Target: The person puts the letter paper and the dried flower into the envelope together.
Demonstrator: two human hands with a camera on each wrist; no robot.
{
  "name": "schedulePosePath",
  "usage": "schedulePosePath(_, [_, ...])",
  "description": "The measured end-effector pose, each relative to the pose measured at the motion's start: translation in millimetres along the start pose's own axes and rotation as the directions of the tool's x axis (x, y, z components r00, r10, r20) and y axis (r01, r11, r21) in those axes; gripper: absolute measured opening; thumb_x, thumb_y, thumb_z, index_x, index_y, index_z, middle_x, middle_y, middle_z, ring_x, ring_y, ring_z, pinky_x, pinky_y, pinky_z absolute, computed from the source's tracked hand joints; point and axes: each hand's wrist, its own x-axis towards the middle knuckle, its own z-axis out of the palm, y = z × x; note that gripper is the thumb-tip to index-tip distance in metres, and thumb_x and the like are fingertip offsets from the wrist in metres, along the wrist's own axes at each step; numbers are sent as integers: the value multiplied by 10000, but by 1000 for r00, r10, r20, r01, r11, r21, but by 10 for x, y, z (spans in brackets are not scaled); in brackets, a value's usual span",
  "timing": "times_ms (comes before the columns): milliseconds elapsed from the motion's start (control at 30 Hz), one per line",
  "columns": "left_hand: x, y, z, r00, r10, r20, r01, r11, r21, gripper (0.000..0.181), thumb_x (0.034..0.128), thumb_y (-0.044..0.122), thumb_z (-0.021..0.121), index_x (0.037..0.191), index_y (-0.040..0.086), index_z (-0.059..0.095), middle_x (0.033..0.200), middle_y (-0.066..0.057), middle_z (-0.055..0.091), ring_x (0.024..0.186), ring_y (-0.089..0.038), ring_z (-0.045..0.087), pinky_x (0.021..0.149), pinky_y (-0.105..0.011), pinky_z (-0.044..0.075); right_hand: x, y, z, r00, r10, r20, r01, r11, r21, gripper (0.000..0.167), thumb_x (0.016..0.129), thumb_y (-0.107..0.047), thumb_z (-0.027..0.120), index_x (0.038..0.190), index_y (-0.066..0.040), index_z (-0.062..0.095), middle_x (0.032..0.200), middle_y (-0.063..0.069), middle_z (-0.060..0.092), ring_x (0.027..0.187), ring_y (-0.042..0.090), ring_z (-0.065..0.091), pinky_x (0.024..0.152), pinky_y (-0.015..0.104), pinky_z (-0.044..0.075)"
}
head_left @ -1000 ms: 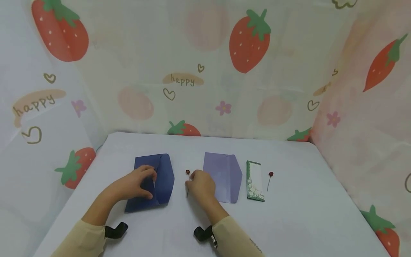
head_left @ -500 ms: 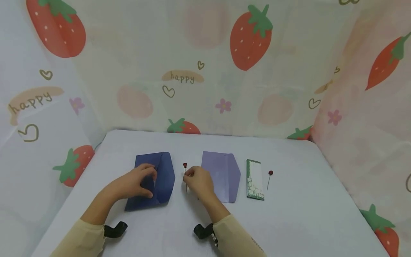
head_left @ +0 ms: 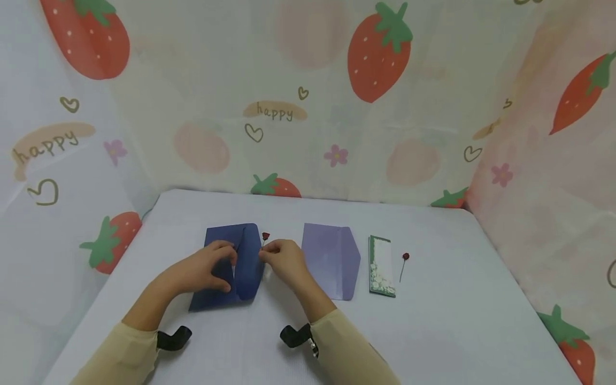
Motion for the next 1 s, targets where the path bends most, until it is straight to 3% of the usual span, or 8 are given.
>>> schedulePosePath(267, [9,-31,8,1000,8,-3,-8,1000,-10,471,779,281,909,1112,182,591,1523,-240,420,1425,-477,402,1119,-623,384,107,-28,191,995,83,56,-91,984,151,109,943,-195,745,947,-87,754,787,-18,714,563,101,524,469,226,420])
schedulePosePath(733, [13,-35,26,1000,-28,5,28,1000,-7,477,777,272,910,1120,204,586,1548,-215,400,1423,-465,413,1115,-614,398,203,-30,409,992,104,65,-113,983,147,100,941,-200,746,913,-104,745,759,1,720,470,117,534,370,239,405])
schedulePosePath(1000, [11,-49,36,1000,-10,2,10,1000,-7,478,779,270,909,1123,176,590,1537,-212,397,1400,-456,438,1104,-607,411,239,3,550,988,136,75,-146,977,156,96,949,-186,729,904,-102,740,729,70,726,409,119,524,346,243,394])
